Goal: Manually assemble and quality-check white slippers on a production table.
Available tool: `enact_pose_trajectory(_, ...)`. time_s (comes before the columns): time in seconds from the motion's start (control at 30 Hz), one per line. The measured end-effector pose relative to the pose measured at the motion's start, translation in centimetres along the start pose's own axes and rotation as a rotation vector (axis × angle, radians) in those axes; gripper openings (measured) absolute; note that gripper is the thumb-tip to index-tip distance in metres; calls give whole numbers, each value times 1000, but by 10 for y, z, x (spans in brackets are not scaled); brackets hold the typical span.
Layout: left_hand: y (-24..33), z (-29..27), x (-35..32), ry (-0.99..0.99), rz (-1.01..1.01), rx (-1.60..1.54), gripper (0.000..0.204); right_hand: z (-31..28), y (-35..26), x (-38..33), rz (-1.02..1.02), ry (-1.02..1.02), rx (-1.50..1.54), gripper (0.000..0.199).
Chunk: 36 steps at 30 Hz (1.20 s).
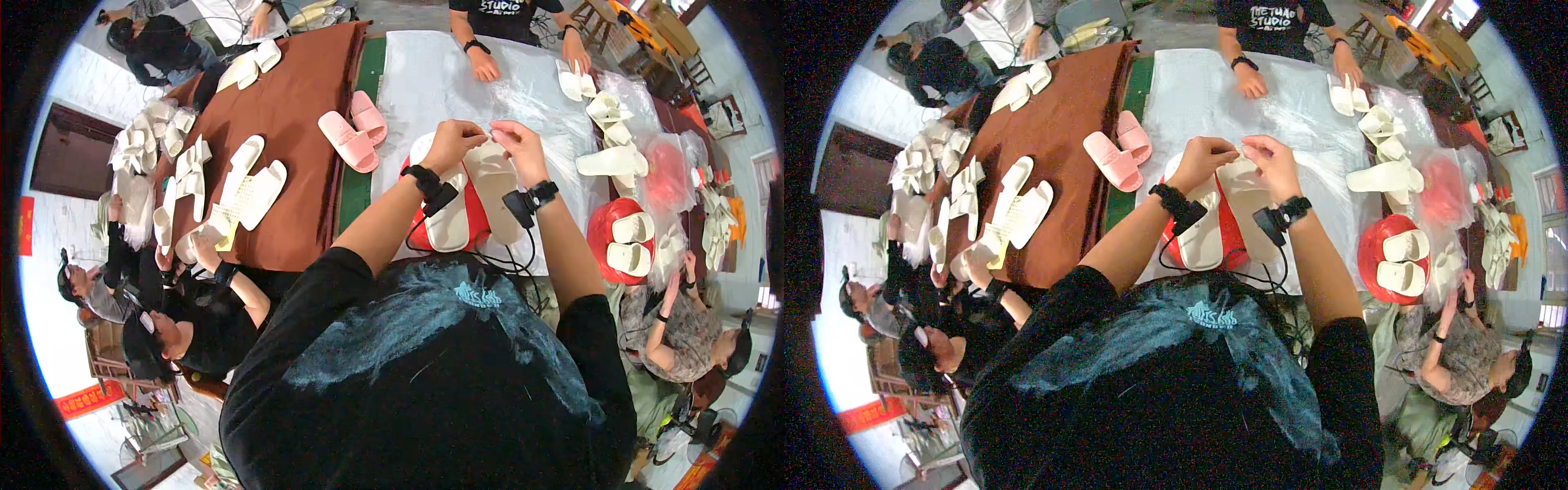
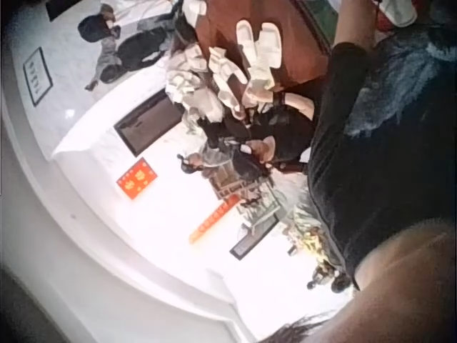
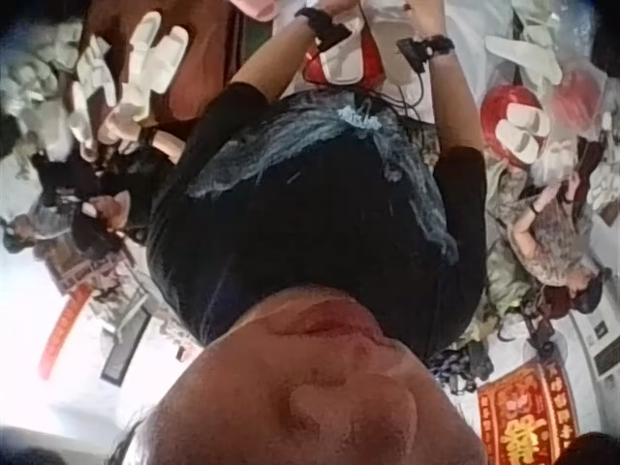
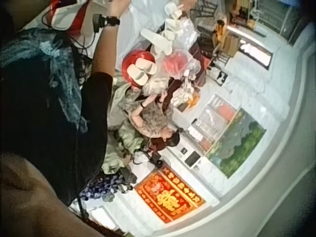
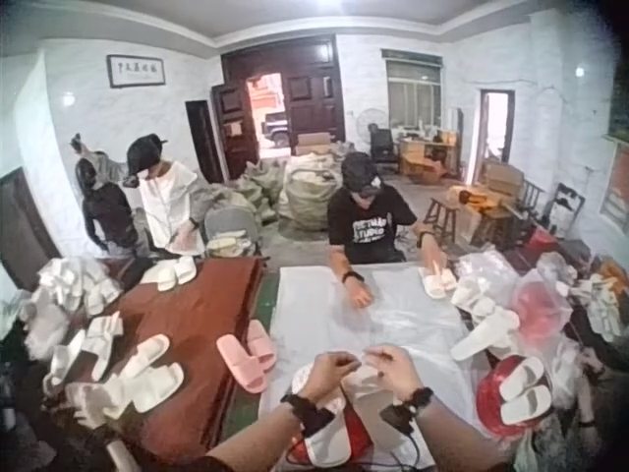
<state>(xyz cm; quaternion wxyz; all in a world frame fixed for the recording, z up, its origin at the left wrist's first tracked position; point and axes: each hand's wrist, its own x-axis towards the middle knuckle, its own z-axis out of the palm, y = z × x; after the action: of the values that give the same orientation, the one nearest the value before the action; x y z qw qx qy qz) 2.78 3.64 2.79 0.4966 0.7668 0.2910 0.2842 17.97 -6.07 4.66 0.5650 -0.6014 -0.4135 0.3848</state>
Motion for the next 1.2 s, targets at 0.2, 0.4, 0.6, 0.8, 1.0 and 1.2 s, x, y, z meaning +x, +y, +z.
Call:
enact_pose_trajectory(0.2, -9, 0, -6, 95, -77, 47, 19, 23, 31, 19, 83, -20, 89, 8)
enact_pose_trajectory(0.4, -23, -6, -13, 189, -60, -96, 19, 26, 33, 15, 70, 50, 235, 17)
enact_pose_trajectory(0.6, -13, -5, -17, 190, -191, -298, 19, 30, 32, 11, 37, 81, 203, 17)
enact_pose_trajectory(0.8, -18, -3, -16, 154, -166, -166, 15, 27, 38, 12, 3, 85, 258, 8)
enact_pose_trajectory(1.0, -23, 1, -13, 167, -118, -118, 18, 28, 40, 11, -43, 92, 246, 9)
enact_pose_trajectory(1.2, -18, -3, -17, 103, -89, -11, 22, 33, 37, 7, -49, 89, 139, 8)
